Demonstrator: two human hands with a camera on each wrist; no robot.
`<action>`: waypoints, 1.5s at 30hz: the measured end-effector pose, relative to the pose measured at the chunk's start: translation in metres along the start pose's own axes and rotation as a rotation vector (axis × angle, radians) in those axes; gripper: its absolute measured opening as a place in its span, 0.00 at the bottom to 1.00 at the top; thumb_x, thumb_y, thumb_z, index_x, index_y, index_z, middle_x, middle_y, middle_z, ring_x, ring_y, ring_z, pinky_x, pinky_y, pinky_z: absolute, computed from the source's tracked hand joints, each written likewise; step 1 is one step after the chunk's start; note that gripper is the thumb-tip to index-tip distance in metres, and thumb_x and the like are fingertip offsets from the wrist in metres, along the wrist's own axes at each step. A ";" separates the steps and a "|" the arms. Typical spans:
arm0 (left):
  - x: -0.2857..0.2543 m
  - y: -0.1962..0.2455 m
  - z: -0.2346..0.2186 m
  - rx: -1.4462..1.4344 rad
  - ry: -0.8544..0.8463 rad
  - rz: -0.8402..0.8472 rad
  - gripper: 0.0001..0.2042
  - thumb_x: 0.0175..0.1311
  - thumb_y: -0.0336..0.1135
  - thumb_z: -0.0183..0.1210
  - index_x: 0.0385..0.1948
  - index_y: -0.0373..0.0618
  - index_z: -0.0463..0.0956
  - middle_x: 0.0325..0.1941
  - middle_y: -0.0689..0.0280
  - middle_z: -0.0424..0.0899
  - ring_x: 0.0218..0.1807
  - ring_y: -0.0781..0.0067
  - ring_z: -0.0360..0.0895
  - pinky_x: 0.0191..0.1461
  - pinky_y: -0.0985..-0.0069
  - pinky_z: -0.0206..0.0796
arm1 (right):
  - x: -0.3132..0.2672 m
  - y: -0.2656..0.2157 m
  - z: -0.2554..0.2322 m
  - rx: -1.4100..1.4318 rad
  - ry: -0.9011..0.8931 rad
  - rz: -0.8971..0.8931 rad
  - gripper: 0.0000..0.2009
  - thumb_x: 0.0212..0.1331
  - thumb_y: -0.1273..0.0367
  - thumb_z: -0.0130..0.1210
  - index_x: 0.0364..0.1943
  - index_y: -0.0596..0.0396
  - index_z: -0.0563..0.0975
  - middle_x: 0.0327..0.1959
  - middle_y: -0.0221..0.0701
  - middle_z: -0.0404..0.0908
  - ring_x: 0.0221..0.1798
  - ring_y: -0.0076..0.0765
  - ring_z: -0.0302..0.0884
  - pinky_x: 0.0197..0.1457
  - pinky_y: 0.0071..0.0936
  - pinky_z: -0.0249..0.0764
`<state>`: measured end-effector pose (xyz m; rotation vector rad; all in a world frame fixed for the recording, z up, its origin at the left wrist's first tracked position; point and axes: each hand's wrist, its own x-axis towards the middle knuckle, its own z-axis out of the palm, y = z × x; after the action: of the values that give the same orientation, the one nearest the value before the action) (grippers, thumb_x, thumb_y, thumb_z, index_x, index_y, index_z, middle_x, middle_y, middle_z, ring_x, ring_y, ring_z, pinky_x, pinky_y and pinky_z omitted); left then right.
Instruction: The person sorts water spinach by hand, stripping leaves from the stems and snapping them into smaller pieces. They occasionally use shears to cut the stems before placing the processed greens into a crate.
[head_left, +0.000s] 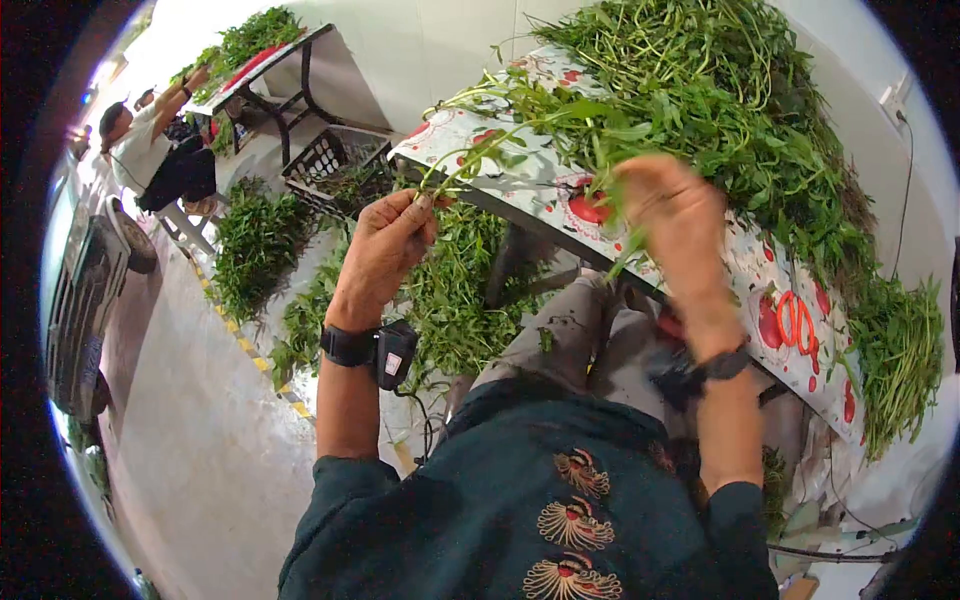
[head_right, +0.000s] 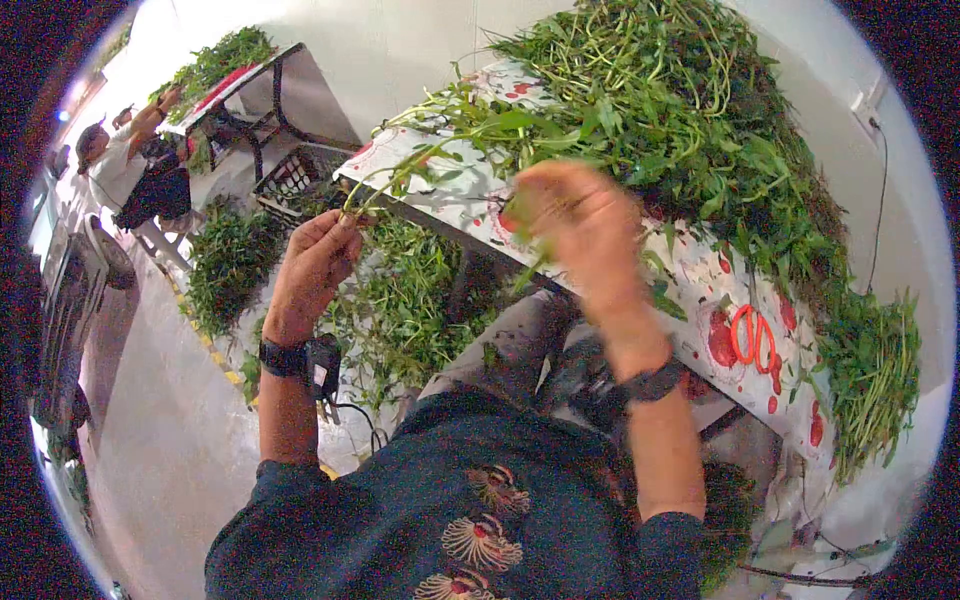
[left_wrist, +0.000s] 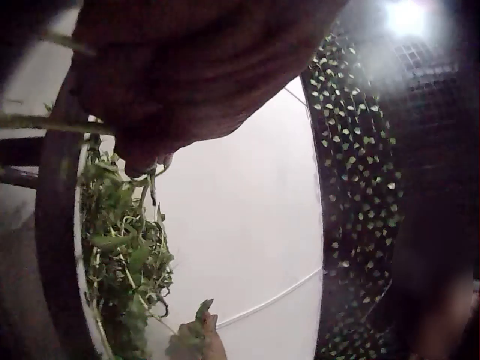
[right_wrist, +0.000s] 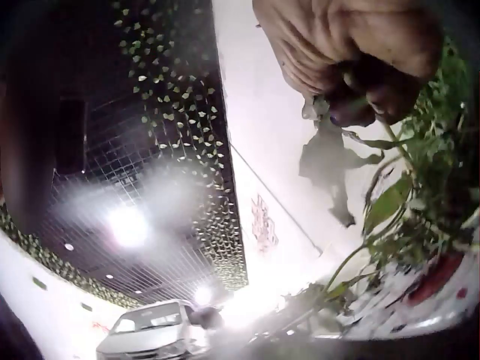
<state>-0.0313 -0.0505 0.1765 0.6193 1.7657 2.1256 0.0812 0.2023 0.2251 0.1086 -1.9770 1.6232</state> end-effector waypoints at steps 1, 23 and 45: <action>0.001 -0.002 -0.001 -0.061 0.003 0.002 0.10 0.66 0.37 0.50 0.38 0.41 0.76 0.17 0.76 0.71 0.14 0.92 0.55 0.16 0.90 0.42 | -0.015 0.009 0.018 -0.316 -0.117 -0.194 0.05 0.56 0.71 0.56 0.36 0.53 0.79 0.30 0.24 0.79 0.36 0.22 0.74 0.42 0.20 0.69; -0.030 0.004 0.036 0.311 -0.267 -0.118 0.13 0.66 0.42 0.51 0.32 0.43 0.78 0.19 0.77 0.72 0.20 0.91 0.59 0.22 0.87 0.47 | -0.031 0.044 0.076 -0.483 -0.275 -0.091 0.11 0.59 0.62 0.53 0.27 0.56 0.78 0.12 0.38 0.67 0.15 0.22 0.64 0.20 0.29 0.61; -0.024 -0.005 0.036 -0.247 -0.140 -0.147 0.18 0.68 0.46 0.47 0.44 0.40 0.75 0.42 0.63 0.81 0.31 0.86 0.69 0.33 0.90 0.61 | -0.064 0.034 0.089 -0.801 -0.163 -0.400 0.04 0.47 0.66 0.56 0.24 0.49 0.75 0.26 0.29 0.76 0.37 0.36 0.73 0.52 0.42 0.55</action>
<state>0.0077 -0.0314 0.1742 0.5407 1.4025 2.0997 0.0872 0.1103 0.1562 0.3042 -2.3889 0.5248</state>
